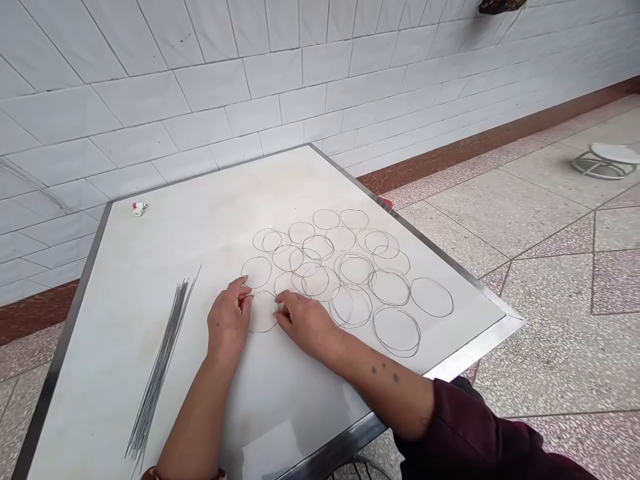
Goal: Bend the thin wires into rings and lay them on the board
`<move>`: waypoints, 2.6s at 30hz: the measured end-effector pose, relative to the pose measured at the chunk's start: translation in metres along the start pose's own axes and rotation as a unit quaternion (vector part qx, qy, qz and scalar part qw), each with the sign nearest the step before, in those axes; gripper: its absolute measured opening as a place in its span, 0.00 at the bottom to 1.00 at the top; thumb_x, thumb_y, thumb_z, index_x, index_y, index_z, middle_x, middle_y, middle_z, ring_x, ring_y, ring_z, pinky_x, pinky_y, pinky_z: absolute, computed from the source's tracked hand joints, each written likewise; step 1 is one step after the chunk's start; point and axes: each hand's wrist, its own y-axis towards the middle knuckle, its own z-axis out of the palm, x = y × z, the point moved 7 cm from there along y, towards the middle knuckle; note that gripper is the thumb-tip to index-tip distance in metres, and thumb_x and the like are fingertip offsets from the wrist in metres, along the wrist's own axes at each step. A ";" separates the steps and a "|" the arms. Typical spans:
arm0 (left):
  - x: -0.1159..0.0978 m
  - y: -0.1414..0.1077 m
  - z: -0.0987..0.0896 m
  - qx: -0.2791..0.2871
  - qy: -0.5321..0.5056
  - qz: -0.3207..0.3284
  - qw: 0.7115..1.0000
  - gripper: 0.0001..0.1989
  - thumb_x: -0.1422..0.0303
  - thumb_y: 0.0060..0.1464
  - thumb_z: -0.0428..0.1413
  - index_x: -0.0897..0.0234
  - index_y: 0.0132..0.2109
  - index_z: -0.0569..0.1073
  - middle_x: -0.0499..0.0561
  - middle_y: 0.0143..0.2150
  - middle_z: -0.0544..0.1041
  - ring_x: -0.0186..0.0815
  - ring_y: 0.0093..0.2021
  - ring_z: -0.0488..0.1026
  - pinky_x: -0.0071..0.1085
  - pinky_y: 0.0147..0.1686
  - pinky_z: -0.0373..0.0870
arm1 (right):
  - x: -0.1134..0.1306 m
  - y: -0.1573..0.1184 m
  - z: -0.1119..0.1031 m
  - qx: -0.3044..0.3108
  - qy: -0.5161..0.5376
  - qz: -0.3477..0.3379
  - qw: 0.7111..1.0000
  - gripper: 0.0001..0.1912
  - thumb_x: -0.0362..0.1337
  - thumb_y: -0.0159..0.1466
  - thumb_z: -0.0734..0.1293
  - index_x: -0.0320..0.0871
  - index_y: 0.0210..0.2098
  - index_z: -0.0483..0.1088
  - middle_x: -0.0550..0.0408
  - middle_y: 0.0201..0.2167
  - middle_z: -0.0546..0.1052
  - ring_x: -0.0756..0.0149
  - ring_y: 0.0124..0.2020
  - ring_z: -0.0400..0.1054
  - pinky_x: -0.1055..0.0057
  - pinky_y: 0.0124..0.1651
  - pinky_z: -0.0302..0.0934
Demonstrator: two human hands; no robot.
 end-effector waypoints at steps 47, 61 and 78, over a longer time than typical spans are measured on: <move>-0.005 -0.036 -0.032 -0.057 -0.033 0.047 0.997 0.18 0.63 0.63 0.46 0.59 0.55 0.74 0.56 0.47 0.73 0.46 0.48 0.69 0.42 0.43 0.70 | -0.007 -0.001 -0.011 -0.038 -0.097 -0.027 0.994 0.18 0.35 0.71 0.56 0.50 0.58 0.67 0.52 0.44 0.75 0.64 0.31 0.71 0.68 0.32 0.60; 0.012 -0.041 -0.072 -0.173 0.040 0.038 0.983 0.16 0.67 0.60 0.49 0.58 0.53 0.76 0.54 0.43 0.79 0.49 0.47 0.71 0.43 0.46 0.67 | 0.028 -0.026 0.004 0.002 -0.055 -0.214 0.975 0.17 0.32 0.70 0.56 0.47 0.53 0.71 0.54 0.40 0.75 0.67 0.34 0.70 0.71 0.38 0.64; 0.072 -0.165 -0.094 -0.231 0.263 0.094 0.932 0.14 0.73 0.61 0.48 0.63 0.43 0.79 0.56 0.36 0.80 0.46 0.36 0.71 0.40 0.36 0.66 | 0.040 -0.104 0.055 -0.051 -0.134 -0.342 0.929 0.18 0.29 0.67 0.62 0.38 0.56 0.67 0.43 0.49 0.72 0.54 0.48 0.64 0.54 0.53 0.68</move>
